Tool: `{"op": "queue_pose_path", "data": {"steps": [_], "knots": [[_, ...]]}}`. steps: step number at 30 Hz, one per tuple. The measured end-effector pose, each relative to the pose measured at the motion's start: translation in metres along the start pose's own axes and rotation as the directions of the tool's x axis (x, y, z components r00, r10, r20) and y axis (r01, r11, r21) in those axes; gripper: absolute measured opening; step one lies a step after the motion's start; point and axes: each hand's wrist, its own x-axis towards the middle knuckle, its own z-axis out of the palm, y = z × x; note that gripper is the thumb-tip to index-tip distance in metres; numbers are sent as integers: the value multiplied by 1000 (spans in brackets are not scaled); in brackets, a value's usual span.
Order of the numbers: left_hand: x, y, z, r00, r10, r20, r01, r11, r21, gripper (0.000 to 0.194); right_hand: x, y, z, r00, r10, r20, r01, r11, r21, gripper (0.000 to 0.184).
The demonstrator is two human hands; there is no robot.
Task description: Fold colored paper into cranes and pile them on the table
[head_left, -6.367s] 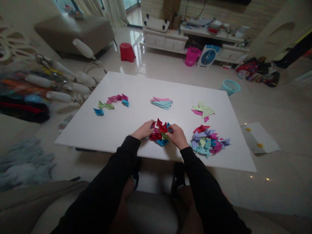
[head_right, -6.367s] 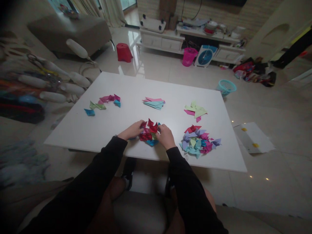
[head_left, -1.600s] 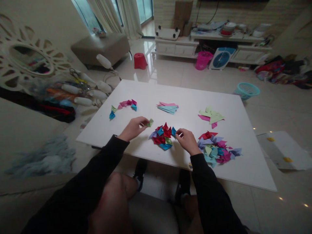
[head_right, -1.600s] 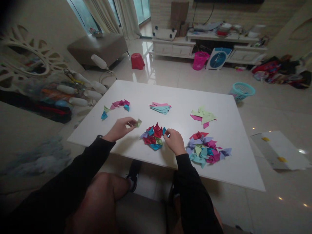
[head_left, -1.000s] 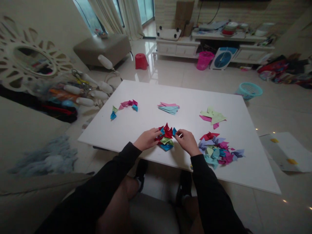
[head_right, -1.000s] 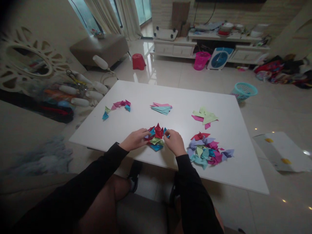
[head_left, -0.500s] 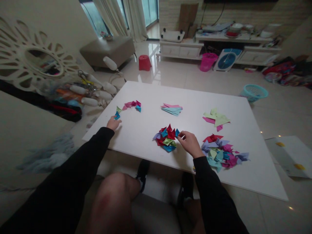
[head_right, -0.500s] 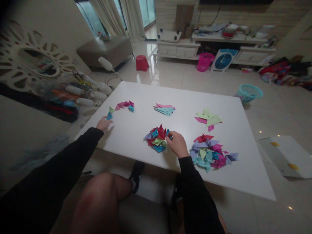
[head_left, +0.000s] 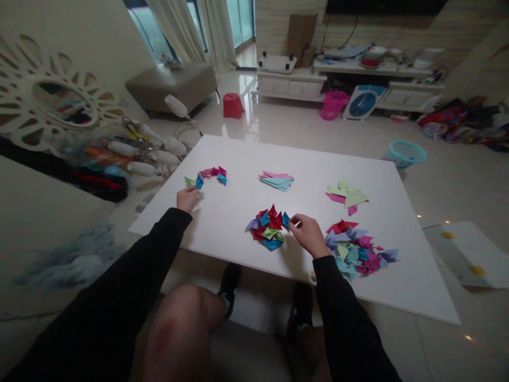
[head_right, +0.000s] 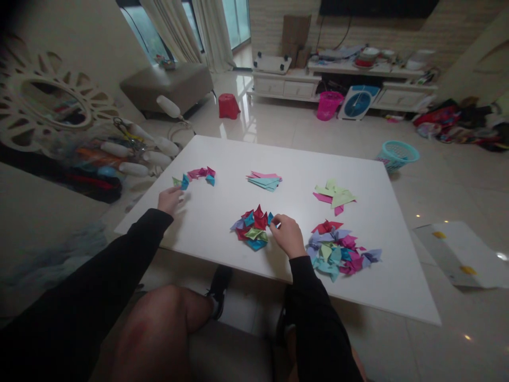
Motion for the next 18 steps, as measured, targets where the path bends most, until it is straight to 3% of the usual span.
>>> {"op": "queue_pose_path", "data": {"steps": [3,7,10,13,15,16,18], "knots": [[-52,35,24,958,253,131,-219,948,-231,37,1,0,-4,999,17,-41,-17,1000,16,14],[-140,76,60,771,549,323,-438,825,-357,26,0,-1,-7,991,19,-135,-7,996,88,16],[-184,86,82,659,667,349,-556,744,-372,20,-1,-3,-8,974,38,-221,-3,988,157,18],[-192,81,92,545,736,402,-680,668,-302,15,-3,-6,-9,963,15,-269,52,970,239,31],[-181,75,92,505,751,425,-734,633,-247,15,-3,-9,-10,959,-28,-283,106,958,266,41],[-172,71,91,518,744,423,-741,637,-213,16,-2,-9,-9,956,-42,-289,123,955,269,43],[-153,63,89,590,691,418,-719,685,-117,17,-1,-10,-8,955,-51,-293,133,955,267,45]]}}
